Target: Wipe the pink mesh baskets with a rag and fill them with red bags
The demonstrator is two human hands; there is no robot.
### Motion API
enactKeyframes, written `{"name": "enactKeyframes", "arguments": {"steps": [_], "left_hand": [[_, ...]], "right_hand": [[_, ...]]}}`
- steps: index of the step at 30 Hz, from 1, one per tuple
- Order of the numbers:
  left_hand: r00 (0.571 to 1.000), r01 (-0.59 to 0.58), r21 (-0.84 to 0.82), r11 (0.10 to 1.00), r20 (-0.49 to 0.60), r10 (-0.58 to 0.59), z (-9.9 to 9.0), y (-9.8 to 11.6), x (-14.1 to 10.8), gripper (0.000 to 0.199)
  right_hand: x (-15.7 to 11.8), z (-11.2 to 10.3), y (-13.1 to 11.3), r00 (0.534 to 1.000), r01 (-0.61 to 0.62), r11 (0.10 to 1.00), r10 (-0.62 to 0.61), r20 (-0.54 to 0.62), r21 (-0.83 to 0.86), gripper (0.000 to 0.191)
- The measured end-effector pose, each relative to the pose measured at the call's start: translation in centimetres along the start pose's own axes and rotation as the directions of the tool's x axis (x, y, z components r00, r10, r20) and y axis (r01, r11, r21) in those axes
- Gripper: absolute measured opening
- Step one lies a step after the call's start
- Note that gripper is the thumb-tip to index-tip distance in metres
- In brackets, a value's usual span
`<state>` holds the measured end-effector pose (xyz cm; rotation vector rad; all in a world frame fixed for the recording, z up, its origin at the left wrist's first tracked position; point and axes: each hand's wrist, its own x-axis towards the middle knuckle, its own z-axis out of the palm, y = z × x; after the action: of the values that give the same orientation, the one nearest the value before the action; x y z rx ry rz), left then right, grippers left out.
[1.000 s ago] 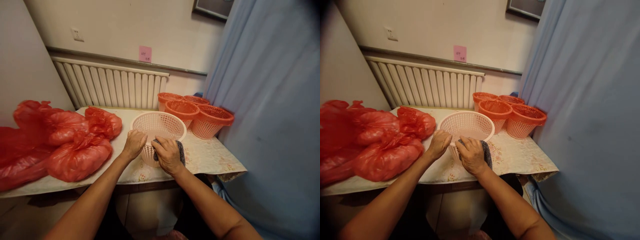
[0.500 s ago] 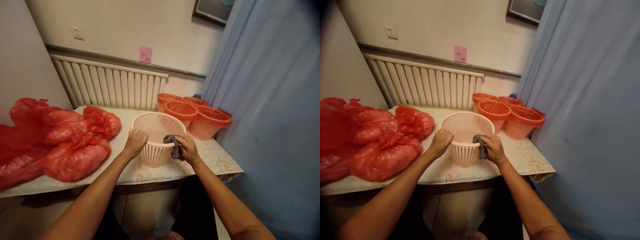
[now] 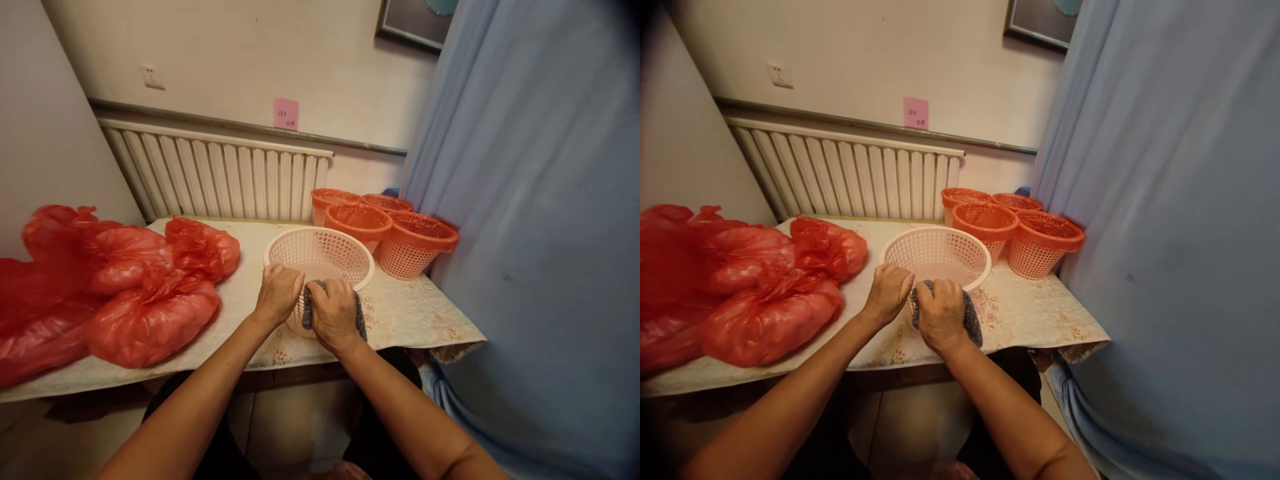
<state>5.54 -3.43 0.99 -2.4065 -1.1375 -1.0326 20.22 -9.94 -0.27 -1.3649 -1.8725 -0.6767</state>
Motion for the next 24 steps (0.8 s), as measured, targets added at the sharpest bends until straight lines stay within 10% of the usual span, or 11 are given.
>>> {"name": "enactKeyframes", "arguments": {"steps": [6,13,24], "left_hand": [[1.0,-0.017,-0.032,0.999,0.011,0.017,0.0,-0.1,0.1,0.04],[0.999,-0.032,-0.061,0.998,0.02,0.033,0.6,-0.4,0.4,0.042],[0.999,-0.041,-0.077,0.996,0.02,0.043,1.1,-1.3,0.4,0.042]], "right_hand": [[0.4,-0.3,0.5,0.997,0.072,0.996,-0.074,0.034,0.059,0.027],[-1.3,0.2,6.9,0.992,0.128,0.936,-0.115,-0.059,0.327,0.027],[-0.4,3.1,17.1,0.964,-0.168,0.751,0.261,-0.053,0.638,0.026]]}}
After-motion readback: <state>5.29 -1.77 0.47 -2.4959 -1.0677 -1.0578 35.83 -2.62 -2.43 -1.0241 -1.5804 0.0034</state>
